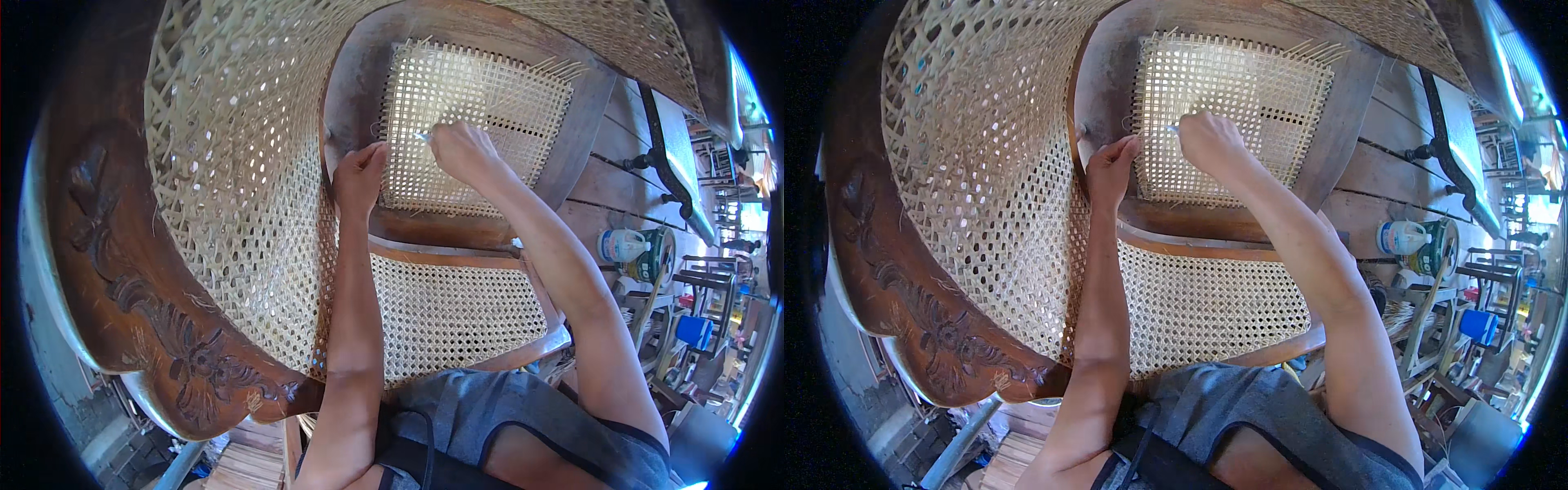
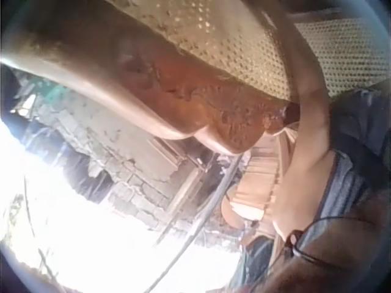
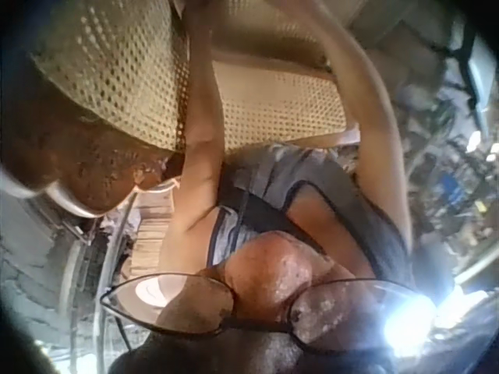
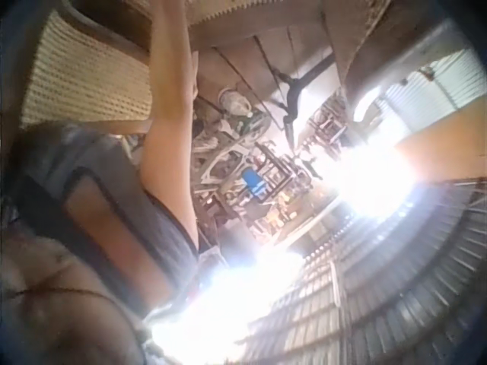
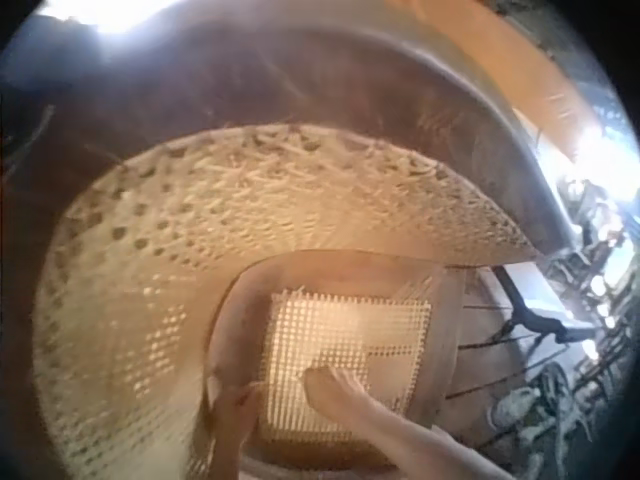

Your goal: The recorder is weaving a pattern into the back and seat of a wooden chair using cane or rattan strips.

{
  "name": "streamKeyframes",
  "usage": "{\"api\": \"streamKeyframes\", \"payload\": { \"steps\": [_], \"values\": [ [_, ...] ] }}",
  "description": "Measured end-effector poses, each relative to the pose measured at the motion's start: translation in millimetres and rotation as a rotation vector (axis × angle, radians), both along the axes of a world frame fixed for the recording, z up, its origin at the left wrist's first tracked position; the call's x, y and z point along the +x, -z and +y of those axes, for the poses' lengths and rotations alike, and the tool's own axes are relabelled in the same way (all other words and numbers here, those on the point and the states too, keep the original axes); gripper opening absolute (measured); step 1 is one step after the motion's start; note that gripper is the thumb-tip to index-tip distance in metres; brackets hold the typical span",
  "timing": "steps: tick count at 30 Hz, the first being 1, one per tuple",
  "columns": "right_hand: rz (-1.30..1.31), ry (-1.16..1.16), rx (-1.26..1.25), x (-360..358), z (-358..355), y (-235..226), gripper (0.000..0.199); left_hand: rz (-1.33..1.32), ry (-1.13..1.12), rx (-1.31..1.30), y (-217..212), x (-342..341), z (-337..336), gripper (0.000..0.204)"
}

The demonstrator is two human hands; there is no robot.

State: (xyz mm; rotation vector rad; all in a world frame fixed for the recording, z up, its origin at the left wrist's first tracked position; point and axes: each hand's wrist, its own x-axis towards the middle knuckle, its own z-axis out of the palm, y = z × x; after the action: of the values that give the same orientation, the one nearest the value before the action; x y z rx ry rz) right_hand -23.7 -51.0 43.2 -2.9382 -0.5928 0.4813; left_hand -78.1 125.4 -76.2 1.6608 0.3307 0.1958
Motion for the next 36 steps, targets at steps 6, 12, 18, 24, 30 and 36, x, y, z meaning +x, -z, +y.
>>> {"api": "streamKeyframes", "payload": {
  "steps": [6,12,18,24,30,36],
  "values": [
    [-0.039,-0.062,-0.113,4,21,-8,0.017,-0.027,-0.114,-0.256,-1,-3,-1,0.019],
    [-0.138,-0.006,-0.041,-1,38,2,0.017,-0.030,-0.241,-0.010,-9,-4,-8,0.019],
    [-0.076,0.006,-0.089,0,37,8,0.018,-0.081,-0.324,0.154,-27,-8,-12,0.014],
    [-0.091,-0.046,-0.091,0,42,0,0.018,0.049,-0.153,0.343,-17,0,1,0.018],
    [-0.163,-0.116,-0.068,10,40,2,0.017,-0.018,-0.032,0.140,-4,9,-1,0.027],
    [-0.058,-0.095,-0.074,17,50,-10,0.021,-0.026,0.049,-0.001,-7,9,9,0.027]
  ]
}}
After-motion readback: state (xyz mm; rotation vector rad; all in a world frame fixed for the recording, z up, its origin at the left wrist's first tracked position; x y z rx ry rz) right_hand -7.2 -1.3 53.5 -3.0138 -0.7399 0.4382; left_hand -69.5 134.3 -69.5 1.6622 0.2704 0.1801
